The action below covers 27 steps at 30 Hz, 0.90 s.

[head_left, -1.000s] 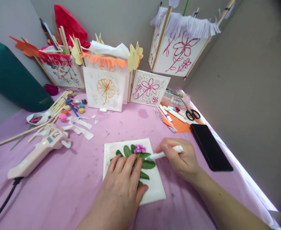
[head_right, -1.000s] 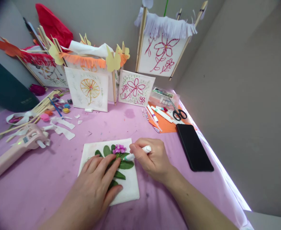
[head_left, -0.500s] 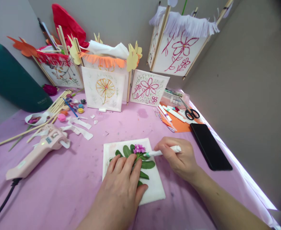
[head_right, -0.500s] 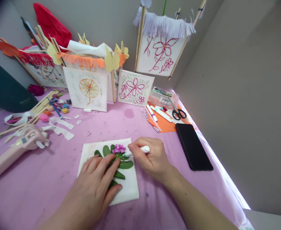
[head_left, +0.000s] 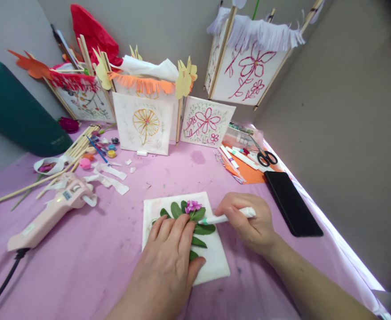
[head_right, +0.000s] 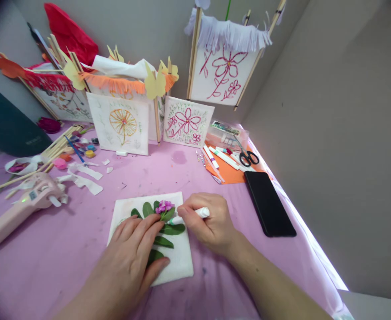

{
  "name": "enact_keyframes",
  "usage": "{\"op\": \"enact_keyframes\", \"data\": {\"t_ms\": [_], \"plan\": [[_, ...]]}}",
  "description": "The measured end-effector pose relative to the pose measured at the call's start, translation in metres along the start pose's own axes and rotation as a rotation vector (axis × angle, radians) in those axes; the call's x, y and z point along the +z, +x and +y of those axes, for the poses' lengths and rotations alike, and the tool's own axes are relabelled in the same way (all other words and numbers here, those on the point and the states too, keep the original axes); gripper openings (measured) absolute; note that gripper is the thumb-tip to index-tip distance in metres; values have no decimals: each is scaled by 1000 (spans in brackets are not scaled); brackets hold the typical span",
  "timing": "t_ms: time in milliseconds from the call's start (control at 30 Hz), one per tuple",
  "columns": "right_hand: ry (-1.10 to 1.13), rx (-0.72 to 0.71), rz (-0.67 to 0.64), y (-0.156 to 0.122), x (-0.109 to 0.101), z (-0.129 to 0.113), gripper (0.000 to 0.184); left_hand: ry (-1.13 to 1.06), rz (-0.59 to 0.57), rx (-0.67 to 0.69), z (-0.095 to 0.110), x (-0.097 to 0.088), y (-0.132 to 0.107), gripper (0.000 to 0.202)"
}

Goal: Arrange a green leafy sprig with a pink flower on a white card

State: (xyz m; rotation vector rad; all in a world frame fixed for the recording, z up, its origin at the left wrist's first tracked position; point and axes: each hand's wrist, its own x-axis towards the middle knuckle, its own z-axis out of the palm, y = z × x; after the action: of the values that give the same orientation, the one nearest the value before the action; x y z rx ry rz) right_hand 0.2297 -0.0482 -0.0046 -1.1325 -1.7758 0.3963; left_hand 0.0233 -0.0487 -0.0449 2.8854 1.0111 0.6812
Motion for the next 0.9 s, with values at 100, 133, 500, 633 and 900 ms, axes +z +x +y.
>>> {"op": "enact_keyframes", "data": {"t_ms": [100,133,500,633,900], "plan": [[49,17,68,-2,-3,1,27,-12,4,-4,0,0,0,48],[62,27,93,-3,-3,1,26,-14,5,-7,0,0,0,47],[-29,35,138,-3,-3,3,26,44,-72,-34,3,-2,3,49],[-160,-130,138,0,-6,5,12,58,-90,-43,3,-3,4,50],[-252,-118,-97,3,14,21,20,36,-79,-49,3,-3,2,48]]}}
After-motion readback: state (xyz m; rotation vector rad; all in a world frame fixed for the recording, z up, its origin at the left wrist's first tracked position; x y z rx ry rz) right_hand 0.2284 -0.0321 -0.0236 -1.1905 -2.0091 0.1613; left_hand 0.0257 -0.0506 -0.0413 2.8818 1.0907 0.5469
